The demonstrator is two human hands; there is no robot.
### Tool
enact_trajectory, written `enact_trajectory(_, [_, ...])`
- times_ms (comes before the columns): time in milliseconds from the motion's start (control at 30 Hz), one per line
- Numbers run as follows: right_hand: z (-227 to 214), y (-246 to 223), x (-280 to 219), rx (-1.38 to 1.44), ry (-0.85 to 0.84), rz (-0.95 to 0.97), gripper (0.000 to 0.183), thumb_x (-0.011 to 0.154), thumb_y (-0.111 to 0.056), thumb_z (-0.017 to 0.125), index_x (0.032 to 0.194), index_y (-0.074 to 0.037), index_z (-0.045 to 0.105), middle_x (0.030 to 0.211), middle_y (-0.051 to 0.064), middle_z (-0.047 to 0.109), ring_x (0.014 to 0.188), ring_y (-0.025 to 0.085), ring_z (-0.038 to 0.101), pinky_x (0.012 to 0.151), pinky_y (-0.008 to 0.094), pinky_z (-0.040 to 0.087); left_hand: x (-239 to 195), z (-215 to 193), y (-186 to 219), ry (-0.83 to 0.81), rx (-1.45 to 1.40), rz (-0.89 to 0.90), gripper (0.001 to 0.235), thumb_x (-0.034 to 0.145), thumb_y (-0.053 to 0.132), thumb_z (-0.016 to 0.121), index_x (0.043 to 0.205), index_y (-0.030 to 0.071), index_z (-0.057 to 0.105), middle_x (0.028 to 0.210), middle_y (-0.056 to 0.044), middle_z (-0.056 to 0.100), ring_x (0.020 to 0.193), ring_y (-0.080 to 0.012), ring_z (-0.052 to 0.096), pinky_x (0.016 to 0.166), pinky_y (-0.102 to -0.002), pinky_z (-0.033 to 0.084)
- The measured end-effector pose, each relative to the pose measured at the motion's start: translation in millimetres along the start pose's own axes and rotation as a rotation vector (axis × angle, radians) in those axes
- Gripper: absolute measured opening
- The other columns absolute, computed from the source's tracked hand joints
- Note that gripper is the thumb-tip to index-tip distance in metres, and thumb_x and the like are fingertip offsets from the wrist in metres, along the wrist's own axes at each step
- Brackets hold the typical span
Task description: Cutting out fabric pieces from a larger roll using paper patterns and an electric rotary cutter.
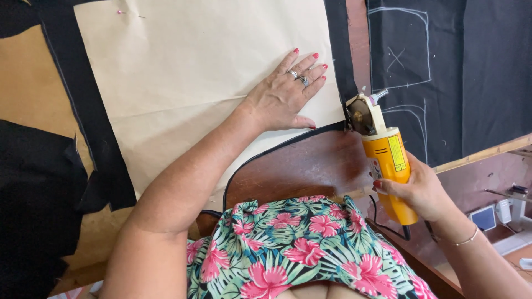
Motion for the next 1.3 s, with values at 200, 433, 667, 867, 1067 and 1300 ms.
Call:
enact_trajectory(200, [0.9, 9.5, 1.0, -0.041, -0.018, -0.017, 0.065, 0.068, -0.022, 0.074, 0.129, -0.009, 0.057, 0.110, 0.015, 0.075, 0.088, 0.031, 0.075, 0.078, 0.042, 0.064, 0.4, -0.5, -0.2, 0.001, -0.010, 0.005, 0.098, 0.090, 0.077, 0.058, 0.153, 0.004, 0.045, 0.162, -0.016, 0.040, 0.153, -0.0368, 0.024, 0.126, -0.056, 0.010])
enact_trajectory(433, [4.7, 8.4, 0.8, -0.044, 0.001, -0.033, 0.064, 0.066, -0.023, 0.076, 0.126, -0.008, 0.059, 0.105, 0.015, 0.076, 0.084, 0.029, 0.074, 0.073, 0.039, 0.062, 1.0, -0.3, -0.7, -0.011, -0.026, -0.006, 0.097, 0.090, 0.077, 0.058, 0.153, 0.004, 0.045, 0.162, -0.015, 0.039, 0.154, -0.0357, 0.023, 0.126, -0.056, 0.008])
enact_trajectory(667, [3.3, -4.3, 2.5, -0.044, 0.017, -0.021, 0.061, 0.067, -0.019, 0.078, 0.124, -0.008, 0.058, 0.103, 0.016, 0.075, 0.080, 0.030, 0.074, 0.073, 0.040, 0.062, 1.5, -2.4, -0.7, -0.012, -0.038, -0.014, 0.096, 0.089, 0.076, 0.060, 0.151, 0.004, 0.046, 0.162, -0.015, 0.040, 0.154, -0.0358, 0.023, 0.126, -0.056, 0.009])
enact_trajectory(867, [4.1, -11.7, 3.1, -0.065, 0.015, -0.013, 0.062, 0.068, -0.022, 0.075, 0.127, -0.010, 0.058, 0.106, 0.014, 0.074, 0.084, 0.029, 0.073, 0.077, 0.040, 0.061, 0.7, -0.7, -1.5, 0.022, -0.028, 0.000, 0.098, 0.088, 0.077, 0.061, 0.151, 0.003, 0.048, 0.161, -0.016, 0.042, 0.153, -0.0367, 0.026, 0.125, -0.056, 0.010])
enact_trajectory(1067, [3.3, -15.9, 6.6, -0.070, 0.011, -0.027, 0.064, 0.068, -0.021, 0.075, 0.128, -0.009, 0.057, 0.110, 0.014, 0.072, 0.090, 0.029, 0.072, 0.080, 0.040, 0.062, -0.3, 1.5, -1.7, 0.072, -0.014, 0.009, 0.098, 0.087, 0.077, 0.063, 0.149, 0.002, 0.050, 0.159, -0.016, 0.045, 0.152, -0.0371, 0.028, 0.126, -0.057, 0.010])
enact_trajectory(1300, [2.6, -22.2, 9.1, -0.064, 0.020, -0.024, 0.063, 0.069, -0.020, 0.076, 0.128, -0.009, 0.056, 0.108, 0.015, 0.072, 0.086, 0.030, 0.072, 0.076, 0.040, 0.060, -0.7, -0.1, -1.1, 0.068, -0.021, 0.003, 0.100, 0.086, 0.077, 0.065, 0.150, 0.001, 0.048, 0.160, -0.017, 0.043, 0.152, -0.0371, 0.028, 0.126, -0.056, 0.012])
Point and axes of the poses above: each hand's wrist, its own x-axis towards the middle knuckle, its own z-axis out of the palm, y = z × x, the point moved 5 cm from there along x, towards the middle knuckle
